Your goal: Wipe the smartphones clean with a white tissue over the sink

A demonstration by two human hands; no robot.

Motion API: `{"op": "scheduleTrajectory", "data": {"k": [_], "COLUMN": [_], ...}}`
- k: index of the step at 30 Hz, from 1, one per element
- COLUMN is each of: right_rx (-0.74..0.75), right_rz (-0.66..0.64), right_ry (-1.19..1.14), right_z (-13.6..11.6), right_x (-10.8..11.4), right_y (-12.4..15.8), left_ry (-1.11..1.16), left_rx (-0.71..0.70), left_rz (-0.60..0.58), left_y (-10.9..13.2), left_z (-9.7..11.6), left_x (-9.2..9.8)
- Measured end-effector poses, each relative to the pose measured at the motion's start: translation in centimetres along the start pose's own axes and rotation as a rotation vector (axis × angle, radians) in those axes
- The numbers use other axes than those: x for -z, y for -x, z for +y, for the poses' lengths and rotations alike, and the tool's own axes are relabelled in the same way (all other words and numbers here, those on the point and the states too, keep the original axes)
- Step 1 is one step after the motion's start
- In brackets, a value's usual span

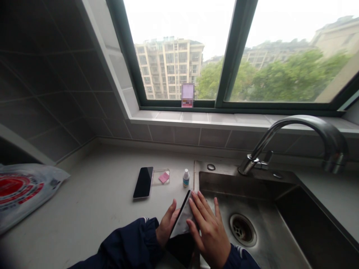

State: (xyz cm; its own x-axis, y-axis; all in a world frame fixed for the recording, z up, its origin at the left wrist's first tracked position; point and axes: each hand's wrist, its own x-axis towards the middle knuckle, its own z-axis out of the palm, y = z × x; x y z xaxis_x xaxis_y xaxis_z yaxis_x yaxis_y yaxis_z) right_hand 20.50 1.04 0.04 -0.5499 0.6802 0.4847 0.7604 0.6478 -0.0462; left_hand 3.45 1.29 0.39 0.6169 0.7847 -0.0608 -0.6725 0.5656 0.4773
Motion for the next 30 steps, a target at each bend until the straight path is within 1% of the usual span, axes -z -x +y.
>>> {"op": "scheduleTrajectory", "data": {"k": [10,15,17,19,22,24,27,29,30], "right_rx": [-0.010,-0.003,0.037,0.111,0.217,0.244,0.263,0.271,0.270], "right_rz": [-0.007,-0.021,-0.045,-0.075,-0.119,-0.102,-0.069,-0.050,-0.039], "right_ry": [-0.008,-0.004,-0.009,-0.033,-0.102,-0.163,-0.234,-0.260,-0.267], "right_z": [0.1,0.0,-0.2,-0.5,-1.4,-2.0,-2.7,-2.8,-2.8], "right_x": [-0.1,-0.1,0.2,0.6,1.3,1.6,1.8,1.7,1.7], "right_y": [0.2,0.2,0.1,-0.1,-0.3,-0.4,-0.4,-0.4,-0.4], "left_ry": [0.014,0.025,0.051,0.085,0.130,0.160,0.210,0.224,0.222], "left_rx": [-0.023,-0.006,0.005,0.016,0.021,0.063,0.151,0.167,0.153], "left_rz": [-0.007,0.022,0.034,0.061,0.143,0.175,0.182,0.190,0.192], "left_y": [-0.2,-0.1,-0.2,-0.3,-0.2,-0.1,0.1,0.1,0.0], "left_z": [-0.1,-0.2,-0.3,-0.3,-0.3,-0.2,-0.1,-0.1,-0.1], "left_x": [0.2,0.5,0.9,1.2,1.2,1.0,0.5,0.5,0.5]}}
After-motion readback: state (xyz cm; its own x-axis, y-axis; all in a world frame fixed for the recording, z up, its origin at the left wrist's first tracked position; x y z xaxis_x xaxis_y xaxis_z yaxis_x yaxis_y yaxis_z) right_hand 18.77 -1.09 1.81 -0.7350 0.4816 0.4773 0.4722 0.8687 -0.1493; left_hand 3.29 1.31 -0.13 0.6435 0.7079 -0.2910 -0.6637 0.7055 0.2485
